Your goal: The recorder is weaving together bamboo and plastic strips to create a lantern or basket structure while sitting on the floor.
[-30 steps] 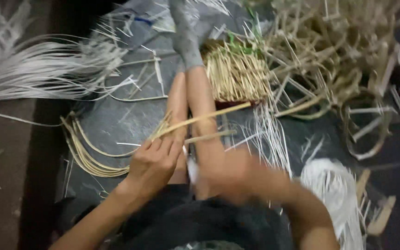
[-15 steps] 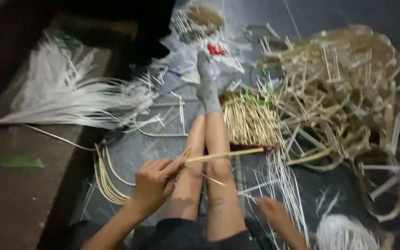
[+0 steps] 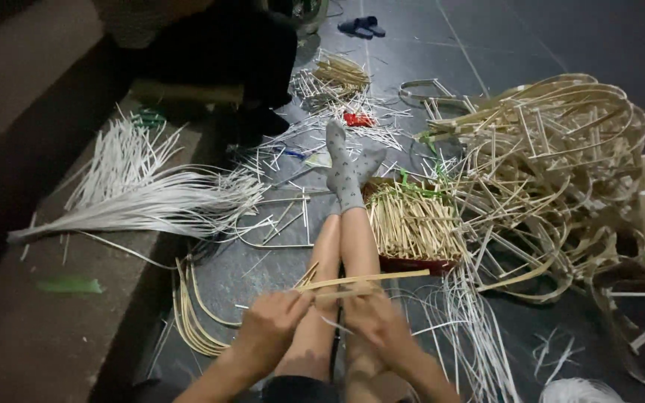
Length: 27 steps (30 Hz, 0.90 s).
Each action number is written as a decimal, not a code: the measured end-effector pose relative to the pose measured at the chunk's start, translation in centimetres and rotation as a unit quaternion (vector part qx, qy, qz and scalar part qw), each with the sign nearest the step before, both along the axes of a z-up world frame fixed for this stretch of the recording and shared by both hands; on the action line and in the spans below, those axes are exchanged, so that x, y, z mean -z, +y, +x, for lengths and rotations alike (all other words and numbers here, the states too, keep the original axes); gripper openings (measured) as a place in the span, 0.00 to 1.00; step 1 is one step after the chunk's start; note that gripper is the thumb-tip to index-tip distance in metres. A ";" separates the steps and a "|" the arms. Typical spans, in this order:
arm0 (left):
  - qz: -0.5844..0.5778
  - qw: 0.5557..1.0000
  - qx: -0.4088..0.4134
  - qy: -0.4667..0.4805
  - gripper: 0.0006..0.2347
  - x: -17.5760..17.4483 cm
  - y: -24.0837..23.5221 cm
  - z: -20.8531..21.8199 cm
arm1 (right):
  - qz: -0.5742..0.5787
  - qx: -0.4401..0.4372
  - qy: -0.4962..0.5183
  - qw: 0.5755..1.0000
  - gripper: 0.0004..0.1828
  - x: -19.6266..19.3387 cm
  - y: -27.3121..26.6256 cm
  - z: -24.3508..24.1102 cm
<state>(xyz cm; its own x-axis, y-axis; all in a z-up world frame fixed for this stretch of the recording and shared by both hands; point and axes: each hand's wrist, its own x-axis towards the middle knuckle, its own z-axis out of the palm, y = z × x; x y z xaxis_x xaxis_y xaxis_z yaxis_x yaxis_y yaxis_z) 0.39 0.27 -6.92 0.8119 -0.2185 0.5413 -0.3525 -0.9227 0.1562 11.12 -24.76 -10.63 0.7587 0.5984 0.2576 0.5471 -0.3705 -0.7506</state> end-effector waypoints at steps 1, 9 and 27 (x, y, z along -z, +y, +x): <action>0.007 1.000 0.007 0.005 0.18 -0.6 -0.2 -0.1 | 0.006 -0.028 -0.039 0.999 0.21 -0.7 2.5 -0.8; 0.127 0.991 -0.023 0.029 0.19 -0.7 -0.2 1.0 | 0.041 -0.137 -0.108 0.984 0.06 -8.3 4.5 -4.1; 0.032 0.998 0.027 0.044 0.14 -2.2 -1.3 -0.9 | -0.014 -0.343 -0.070 0.937 0.07 -10.7 0.6 -3.4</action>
